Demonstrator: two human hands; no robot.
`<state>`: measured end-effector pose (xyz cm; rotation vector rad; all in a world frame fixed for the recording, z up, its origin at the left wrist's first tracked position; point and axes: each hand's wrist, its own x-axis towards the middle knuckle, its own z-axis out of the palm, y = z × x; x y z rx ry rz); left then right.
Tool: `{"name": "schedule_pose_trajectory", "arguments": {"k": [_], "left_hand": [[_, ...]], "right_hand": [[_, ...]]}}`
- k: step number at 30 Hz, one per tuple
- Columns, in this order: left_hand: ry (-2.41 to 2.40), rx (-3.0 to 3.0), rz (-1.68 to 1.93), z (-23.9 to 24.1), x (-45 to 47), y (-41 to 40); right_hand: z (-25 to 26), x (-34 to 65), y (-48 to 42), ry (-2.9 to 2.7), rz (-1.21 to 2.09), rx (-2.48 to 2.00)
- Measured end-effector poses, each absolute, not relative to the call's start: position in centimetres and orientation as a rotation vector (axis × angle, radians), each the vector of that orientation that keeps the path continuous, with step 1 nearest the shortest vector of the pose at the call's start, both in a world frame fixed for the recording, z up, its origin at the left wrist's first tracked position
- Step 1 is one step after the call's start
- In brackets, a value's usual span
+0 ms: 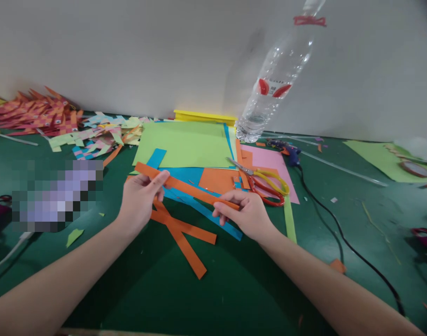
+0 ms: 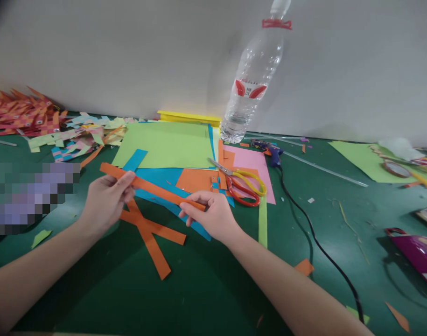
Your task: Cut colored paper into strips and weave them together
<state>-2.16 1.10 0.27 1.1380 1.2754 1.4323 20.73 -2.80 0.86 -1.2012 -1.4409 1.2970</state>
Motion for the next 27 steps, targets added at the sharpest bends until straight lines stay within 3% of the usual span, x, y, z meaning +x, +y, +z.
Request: {"name": "schedule_pose_trajectory", "arguments": {"k": [7,13,15,18,22,27], "left_hand": [[1.289,0.951,1.816,0.9,-4.4,3.4],[1.333,1.735,2.08,1.2,-4.8,2.5],[1.293,2.201,1.922,1.2,-4.0,1.2],[0.977,2.925,1.401,1.1,-2.4,-0.5],[0.874,3.023,0.939,0.6,-0.8,-1.4],[0.965,2.895,0.769,-0.3,-0.9,-1.1]], "right_hand": [[1.2,21.5,-1.8,-1.429,1.311,-1.268],[1.4,21.6,-1.8,-1.615,1.255,-1.331],[1.3,21.5,-2.0,-1.695,1.267,-1.326],[1.1,21.2,-2.4,-1.735,1.367,-1.29],[0.9,20.9,-2.8,-1.771,1.423,-1.235],[0.8,20.8,-2.7,-1.816,1.41,-1.222]]}}
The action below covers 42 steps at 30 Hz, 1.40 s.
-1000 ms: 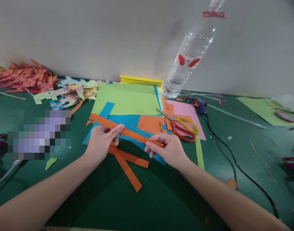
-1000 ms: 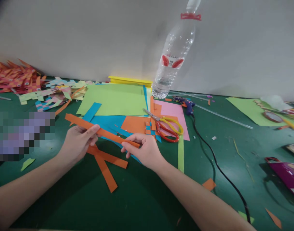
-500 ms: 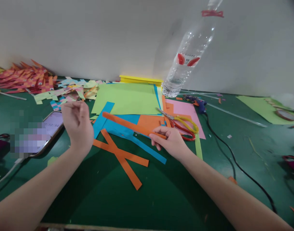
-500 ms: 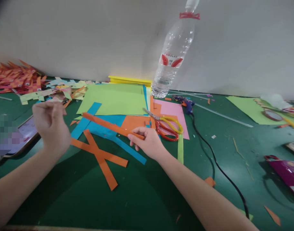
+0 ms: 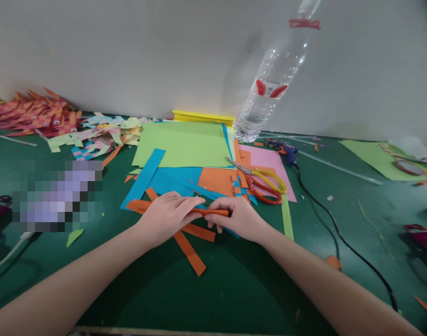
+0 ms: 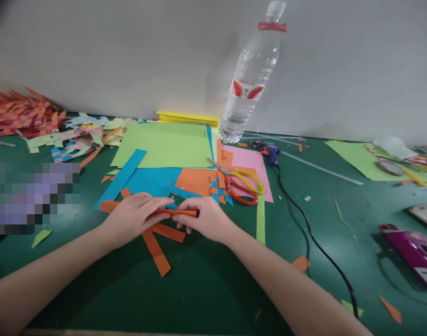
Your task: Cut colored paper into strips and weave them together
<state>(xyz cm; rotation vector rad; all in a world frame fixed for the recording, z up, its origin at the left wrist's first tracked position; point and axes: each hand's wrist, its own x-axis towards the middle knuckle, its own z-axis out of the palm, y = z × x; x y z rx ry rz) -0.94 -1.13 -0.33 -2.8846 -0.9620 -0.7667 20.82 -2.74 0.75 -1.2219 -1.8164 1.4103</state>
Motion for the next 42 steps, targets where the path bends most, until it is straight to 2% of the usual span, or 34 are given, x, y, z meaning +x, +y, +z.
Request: {"name": "schedule_pose_trajectory", "arguments": {"k": [7,11,14,20,22,30,42], "left_hand": [[-1.274,-2.939,-0.706,-0.4,-2.0,-0.2],[-1.371,-2.914,-0.727,-0.4,-2.5,0.5],[-1.394,-2.899,-0.758,-0.3,-2.8,0.7],[-1.292,-2.82,-0.675,0.2,-3.2,0.7],[-1.266,-2.785,-0.694,0.2,-3.2,0.6],[-1.176,-2.801,-0.8,-0.5,-3.0,1.0],[-1.249,-2.872,-0.666,-0.9,-3.2,1.3]], "right_hand": [[0.2,21.4,-1.9,-1.759,1.302,-1.328],[0.9,22.1,-1.4,-1.754,1.093,-1.42],[2.5,23.4,-1.2,-1.788,0.771,-1.455],[4.6,27.8,-1.2,-1.833,-0.183,-1.587],[3.9,29.6,-0.9,-1.832,-0.323,-1.698],[-0.1,33.2,0.8,-2.09,-0.206,-1.972],[-1.1,33.4,1.4,-2.101,-0.074,-1.901]]}}
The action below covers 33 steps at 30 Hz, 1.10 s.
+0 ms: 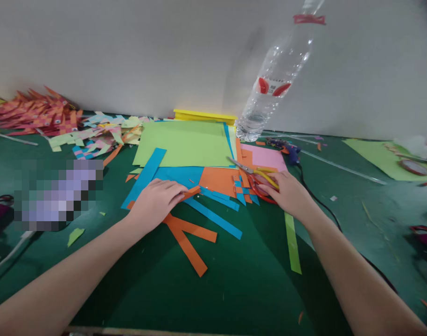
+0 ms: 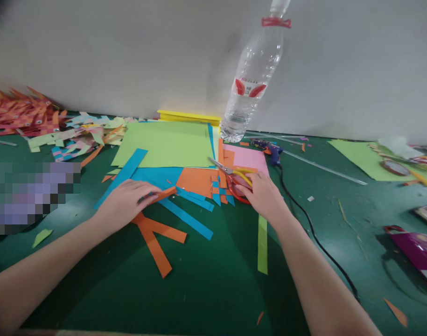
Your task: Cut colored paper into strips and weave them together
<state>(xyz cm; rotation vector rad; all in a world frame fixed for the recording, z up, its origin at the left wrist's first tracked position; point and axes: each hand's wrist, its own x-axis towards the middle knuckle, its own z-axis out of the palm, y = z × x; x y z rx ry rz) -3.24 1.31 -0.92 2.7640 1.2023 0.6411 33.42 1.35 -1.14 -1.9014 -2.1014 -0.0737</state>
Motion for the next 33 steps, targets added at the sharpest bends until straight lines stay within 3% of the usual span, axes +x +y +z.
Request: {"name": "schedule_pose_trajectory", "arguments": {"k": [7,15,33], "left_hand": [[1.233,2.774,0.599,-1.0,-3.2,1.4],[1.257,2.77,0.691,-0.9,-3.4,1.3],[1.25,2.838,0.717,-0.8,-3.2,1.6]], "right_hand": [[0.2,32.2,0.6,-1.906,-0.032,-1.857],[0.4,30.8,0.4,-1.696,0.461,-1.699],[0.9,29.8,-0.2,-2.026,0.261,-1.562]]}}
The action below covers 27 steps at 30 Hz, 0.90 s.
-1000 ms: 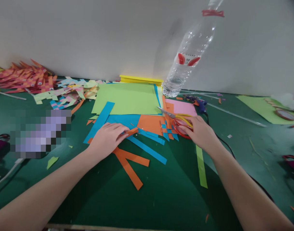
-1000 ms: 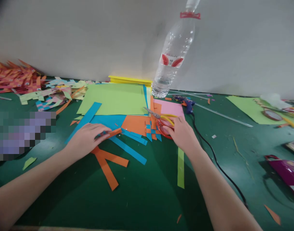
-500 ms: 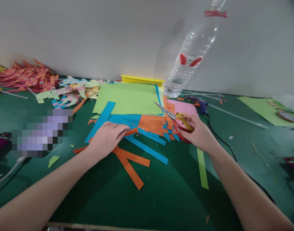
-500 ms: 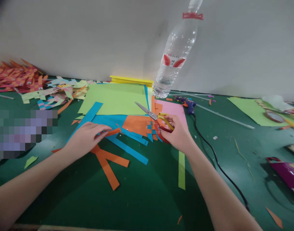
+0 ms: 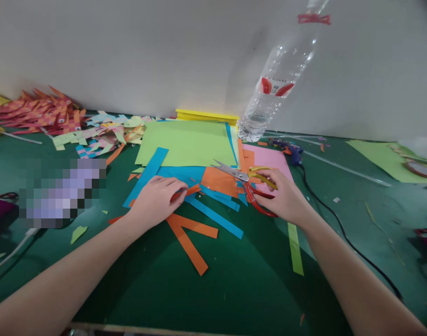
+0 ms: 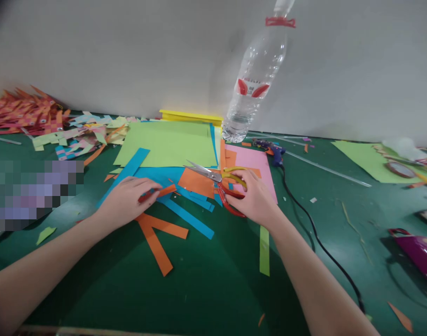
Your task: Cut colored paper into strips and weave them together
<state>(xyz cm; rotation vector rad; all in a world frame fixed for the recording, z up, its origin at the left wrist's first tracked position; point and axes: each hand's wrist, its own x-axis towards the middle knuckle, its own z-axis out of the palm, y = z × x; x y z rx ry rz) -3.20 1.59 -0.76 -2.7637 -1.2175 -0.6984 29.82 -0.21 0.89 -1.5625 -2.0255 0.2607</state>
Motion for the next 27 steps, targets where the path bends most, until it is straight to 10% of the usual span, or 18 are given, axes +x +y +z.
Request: {"name": "schedule_pose_trajectory", "arguments": {"k": [27], "left_hand": [[-1.216,-2.975,-0.589,-0.1,-3.31,1.41]], "right_hand": [[1.6,29.77,-0.43,-2.23,0.187,-1.457]]}}
